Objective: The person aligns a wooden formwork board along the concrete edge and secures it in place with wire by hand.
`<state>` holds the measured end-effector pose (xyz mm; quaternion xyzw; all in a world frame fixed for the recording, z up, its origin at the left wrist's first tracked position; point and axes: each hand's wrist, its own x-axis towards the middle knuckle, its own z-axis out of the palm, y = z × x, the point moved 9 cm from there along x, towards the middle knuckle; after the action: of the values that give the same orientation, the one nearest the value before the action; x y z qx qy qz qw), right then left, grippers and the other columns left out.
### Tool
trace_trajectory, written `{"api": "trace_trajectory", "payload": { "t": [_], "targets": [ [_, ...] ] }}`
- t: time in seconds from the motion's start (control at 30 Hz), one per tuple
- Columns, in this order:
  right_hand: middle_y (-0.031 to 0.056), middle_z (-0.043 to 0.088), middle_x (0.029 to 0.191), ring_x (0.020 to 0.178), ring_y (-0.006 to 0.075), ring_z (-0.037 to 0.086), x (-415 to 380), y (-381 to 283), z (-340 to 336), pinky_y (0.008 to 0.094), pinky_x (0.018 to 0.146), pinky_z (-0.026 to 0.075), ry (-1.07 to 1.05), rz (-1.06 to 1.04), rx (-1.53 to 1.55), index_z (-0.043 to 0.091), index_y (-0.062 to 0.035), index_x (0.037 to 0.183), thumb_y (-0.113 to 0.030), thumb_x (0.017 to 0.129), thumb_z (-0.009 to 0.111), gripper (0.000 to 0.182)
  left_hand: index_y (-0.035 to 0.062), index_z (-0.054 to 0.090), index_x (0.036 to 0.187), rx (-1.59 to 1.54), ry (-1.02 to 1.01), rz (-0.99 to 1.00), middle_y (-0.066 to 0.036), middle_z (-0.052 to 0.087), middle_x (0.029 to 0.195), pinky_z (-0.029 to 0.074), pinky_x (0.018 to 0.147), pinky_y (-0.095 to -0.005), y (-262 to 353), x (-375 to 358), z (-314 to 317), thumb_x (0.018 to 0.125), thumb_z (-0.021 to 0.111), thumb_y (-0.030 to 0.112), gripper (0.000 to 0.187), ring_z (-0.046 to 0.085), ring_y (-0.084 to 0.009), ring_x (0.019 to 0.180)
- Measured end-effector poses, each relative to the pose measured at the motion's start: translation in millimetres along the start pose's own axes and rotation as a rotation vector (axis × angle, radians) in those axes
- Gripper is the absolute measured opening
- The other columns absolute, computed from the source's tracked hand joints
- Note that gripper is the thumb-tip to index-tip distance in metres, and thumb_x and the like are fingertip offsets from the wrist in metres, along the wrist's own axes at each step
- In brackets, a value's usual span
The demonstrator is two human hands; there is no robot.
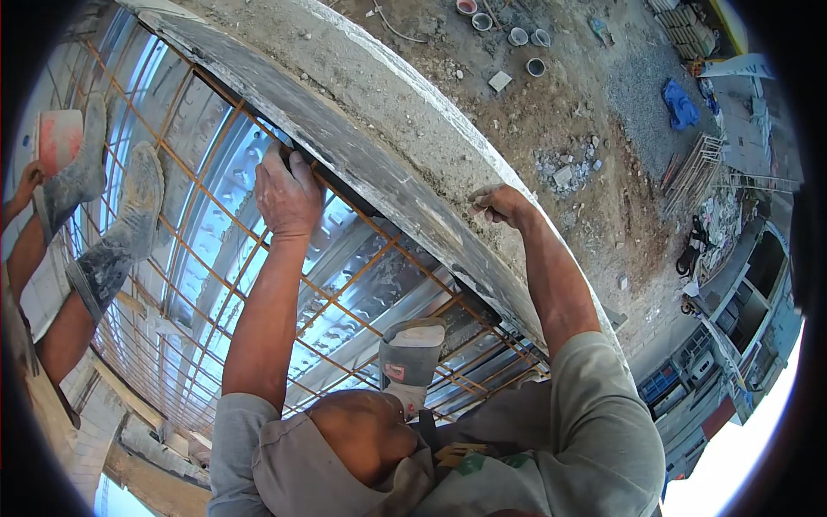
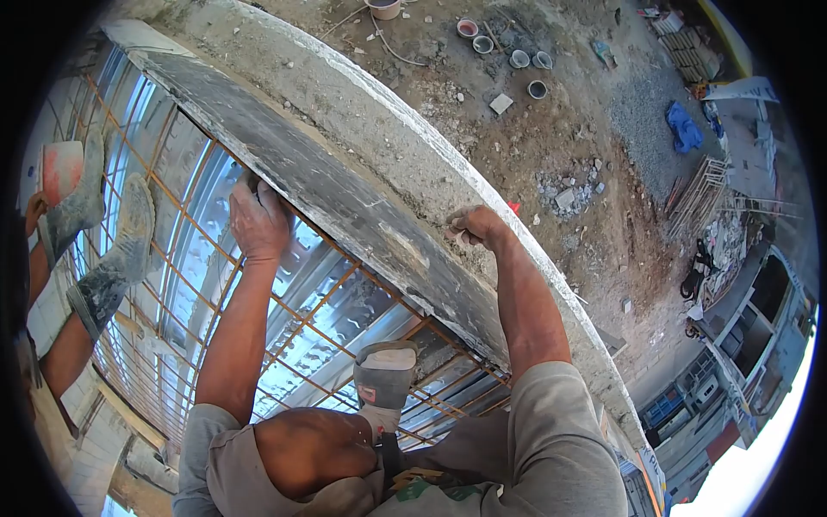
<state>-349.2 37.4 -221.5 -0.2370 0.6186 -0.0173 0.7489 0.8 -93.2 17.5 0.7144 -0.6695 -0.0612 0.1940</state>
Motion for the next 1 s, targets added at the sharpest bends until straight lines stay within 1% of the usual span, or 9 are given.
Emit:
{"api": "trace_trajectory", "payload": {
  "t": [0.2, 0.27, 0.3, 0.5, 0.6, 0.67, 0.77, 0.87, 1.0],
  "targets": [
    [0.0024, 0.066, 0.077, 0.048, 0.0073, 0.046, 15.4, 36.3, 9.9, 0.0236, 0.043, 0.036, -0.062, 0.242, -0.098, 0.061, -0.0030, 0.114, -0.006, 0.087, 0.052, 0.029, -0.0030, 0.048, 0.113, 0.001, 0.008, 0.008, -0.020, 0.061, 0.091, 0.043, 0.077, -0.0470, 1.2, -1.1, -1.6, 0.087, 0.051, 0.013, 0.031, 0.055, -0.0383, 0.085],
    [0.0034, 0.066, 0.077, 0.048, 0.0077, 0.046, 15.4, 34.0, 4.0, 0.0240, 0.043, 0.036, 0.011, 0.249, -0.328, 0.061, -0.0032, 0.114, -0.004, 0.086, 0.053, 0.029, -0.0002, 0.051, 0.115, -0.039, -0.031, -0.047, -0.020, 0.060, 0.101, 0.042, 0.082, -0.0464, -5.3, -1.8, 2.4, 0.094, 0.044, 0.033, 0.040, 0.055, -0.0388, 0.095],
    [0.0034, 0.066, 0.077, 0.048, 0.0077, 0.046, 9.9, 29.0, 6.6, 0.0240, 0.043, 0.036, 0.012, 0.248, -0.330, 0.061, -0.0032, 0.114, -0.004, 0.086, 0.053, 0.029, -0.0002, 0.051, 0.115, -0.040, -0.029, -0.048, -0.020, 0.060, 0.101, 0.042, 0.082, -0.0464, -5.6, -1.5, 2.4, 0.094, 0.044, 0.033, 0.040, 0.055, -0.0387, 0.095],
    [0.0050, 0.067, 0.076, 0.048, 0.0079, 0.046, -0.5, 8.9, 15.1, 0.0238, 0.043, 0.036, 0.006, 0.037, 0.094, 0.062, -0.0023, 0.105, -0.004, 0.083, 0.058, 0.023, 0.0002, 0.050, 0.116, -0.025, -0.042, -0.059, -0.020, 0.060, 0.101, 0.042, 0.082, -0.0463, -6.1, -2.1, 2.6, 0.094, 0.044, 0.032, 0.039, 0.055, -0.0386, 0.095],
    [0.0061, 0.067, 0.078, 0.051, 0.0079, 0.048, -4.2, -5.9, 17.4, 0.0246, 0.046, 0.038, -0.022, -0.006, 0.009, 0.062, -0.0021, 0.105, -0.005, 0.080, 0.062, 0.025, 0.0004, 0.050, 0.117, -0.015, -0.041, -0.066, -0.020, 0.060, 0.100, 0.043, 0.082, -0.0462, -8.2, -3.2, 3.4, 0.094, 0.044, 0.032, 0.039, 0.056, -0.0385, 0.095],
    [0.0087, 0.069, 0.085, 0.061, 0.0111, 0.055, -15.5, -25.3, 24.8, 0.0251, 0.052, 0.042, -0.064, -0.045, -0.123, 0.061, -0.0007, 0.106, -0.005, 0.077, 0.066, 0.030, -0.0010, 0.048, 0.113, 0.040, 0.003, -0.022, -0.020, 0.061, 0.091, 0.043, 0.076, -0.0479, -6.0, -3.0, 2.2, 0.087, 0.051, 0.015, 0.031, 0.056, -0.0388, 0.085],
    [0.0109, 0.070, 0.092, 0.075, 0.0168, 0.062, -14.3, -39.4, 29.7, 0.0295, 0.061, 0.048, -0.073, -0.233, -0.235, 0.063, 0.0002, 0.103, -0.009, 0.076, 0.068, 0.029, 0.0006, 0.050, 0.117, 0.008, -0.042, -0.071, -0.020, 0.061, 0.101, 0.044, 0.081, -0.0461, -8.2, -3.1, 3.1, 0.095, 0.044, 0.032, 0.039, 0.056, -0.0383, 0.093],
    [0.0122, 0.070, 0.097, 0.084, 0.0220, 0.065, -10.8, -46.4, 30.0, 0.0336, 0.069, 0.051, 0.028, -0.368, -0.615, 0.065, -0.0005, 0.101, -0.010, 0.077, 0.068, 0.027, 0.0006, 0.049, 0.118, 0.009, -0.043, -0.071, -0.020, 0.061, 0.101, 0.044, 0.081, -0.0463, -6.6, -3.0, 2.2, 0.095, 0.044, 0.032, 0.039, 0.056, -0.0382, 0.093],
    [0.0126, 0.069, 0.091, 0.084, 0.0268, 0.066, -13.3, -48.3, 32.1, 0.0371, 0.076, 0.052, 0.141, -0.452, -0.767, 0.068, -0.0089, 0.095, -0.012, 0.076, 0.062, 0.021, 0.0007, 0.049, 0.118, 0.002, -0.045, -0.073, -0.020, 0.061, 0.101, 0.044, 0.081, -0.0463, -9.5, -3.2, 5.0, 0.094, 0.045, 0.031, 0.038, 0.056, -0.0382, 0.093]
  ]
}}
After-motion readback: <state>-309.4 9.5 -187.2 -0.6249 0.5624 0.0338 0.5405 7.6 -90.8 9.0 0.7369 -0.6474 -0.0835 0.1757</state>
